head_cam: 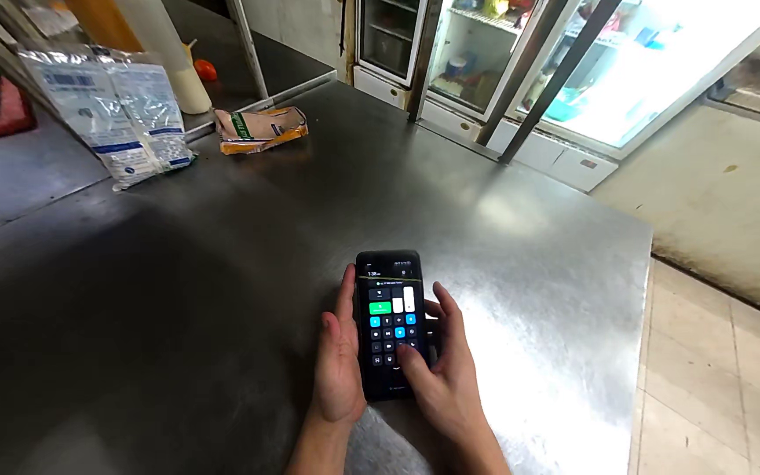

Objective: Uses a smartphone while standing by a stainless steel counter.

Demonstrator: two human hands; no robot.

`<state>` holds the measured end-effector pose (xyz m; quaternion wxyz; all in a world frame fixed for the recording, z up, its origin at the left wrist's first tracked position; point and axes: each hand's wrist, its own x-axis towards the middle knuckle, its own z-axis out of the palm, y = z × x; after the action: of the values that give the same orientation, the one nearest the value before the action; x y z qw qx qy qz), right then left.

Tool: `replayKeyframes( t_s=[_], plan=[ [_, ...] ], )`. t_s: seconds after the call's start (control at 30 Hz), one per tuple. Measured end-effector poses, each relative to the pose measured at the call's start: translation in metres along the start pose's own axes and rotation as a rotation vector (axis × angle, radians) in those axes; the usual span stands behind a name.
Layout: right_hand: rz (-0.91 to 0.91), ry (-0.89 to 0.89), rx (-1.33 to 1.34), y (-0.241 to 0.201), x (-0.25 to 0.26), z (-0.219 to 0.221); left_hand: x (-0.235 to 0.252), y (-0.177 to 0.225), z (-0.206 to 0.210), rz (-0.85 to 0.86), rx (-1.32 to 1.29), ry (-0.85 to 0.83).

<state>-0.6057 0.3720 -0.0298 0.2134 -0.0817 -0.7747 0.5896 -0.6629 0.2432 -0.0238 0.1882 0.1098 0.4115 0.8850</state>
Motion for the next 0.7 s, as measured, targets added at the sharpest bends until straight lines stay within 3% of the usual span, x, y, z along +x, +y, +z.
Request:
replayKeyframes(
  t_s=[0.17,0.3,0.7],
  plan=[
    [-0.181,0.148,-0.112,0.0026,0.0010,0.0002,0.0007,-0.0018,0.0006,-0.015,-0.048,-0.078],
    [-0.257,0.134,-0.252,0.0013,-0.0014,0.0038,0.0003,-0.0029,0.0013,0.004,-0.013,-0.086],
    [-0.252,0.124,-0.365,0.0022,-0.0025,0.0070,-0.0010,-0.0074,-0.0005,0.015,0.068,-0.115]
  ],
)
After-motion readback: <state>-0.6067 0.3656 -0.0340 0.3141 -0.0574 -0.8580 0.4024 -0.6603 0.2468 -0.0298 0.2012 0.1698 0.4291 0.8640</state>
